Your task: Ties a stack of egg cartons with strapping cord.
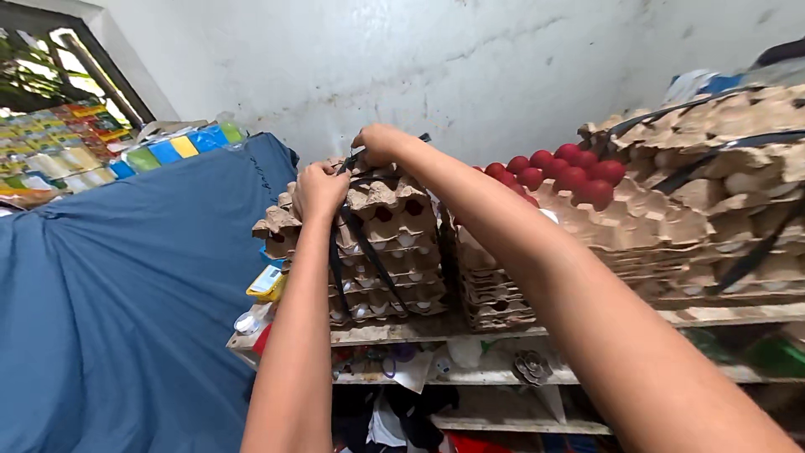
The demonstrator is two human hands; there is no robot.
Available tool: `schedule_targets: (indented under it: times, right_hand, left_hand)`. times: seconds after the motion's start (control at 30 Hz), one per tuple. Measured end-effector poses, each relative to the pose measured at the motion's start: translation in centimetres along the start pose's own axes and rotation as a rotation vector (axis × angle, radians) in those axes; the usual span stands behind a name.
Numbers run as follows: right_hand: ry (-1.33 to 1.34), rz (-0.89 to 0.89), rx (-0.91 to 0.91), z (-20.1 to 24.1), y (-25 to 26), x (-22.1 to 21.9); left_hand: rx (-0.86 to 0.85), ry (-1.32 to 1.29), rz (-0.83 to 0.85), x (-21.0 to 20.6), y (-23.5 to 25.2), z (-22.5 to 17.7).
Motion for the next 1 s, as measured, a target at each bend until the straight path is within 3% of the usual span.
schedule_targets:
  times: [0.1,0.3,0.43,0.57,1.0]
  right_hand:
    - [-0.023,0.103,-0.002,0.9,1.1,-1.0]
    - [-0.004,-0.111,0.024,2.2,2.2,-0.3]
    - [0.008,-0.253,0.027,1.6,2.2,-0.1]
    - [-0.032,-0.285,0.044,2.1,1.6,0.4]
    - [0.006,-0.210,-0.004,0.3,2.3,-0.9]
  left_hand:
    - [0.013,0.051,0.042,-0.4,0.6,0.2]
    - [-0.030,0.073,0.124,-1.2,1.9,0.3]
    - [-0.205,0.205,0.103,-1.2,5.1,-1.5]
    - [-0.367,0.058,0.130,-3.7,8.4,-2.2]
    - [0.072,-0.187,0.171,-5.4,10.1,1.1]
Point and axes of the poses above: each hand's wrist, its own y-axis towards the middle knuckle, its own x-axis out of the back of the hand, z = x × y, the point moved 6 cm from there along y, towards the middle knuckle, and after that the axes turned 11 degrees about -z, right-handed, at the moved point
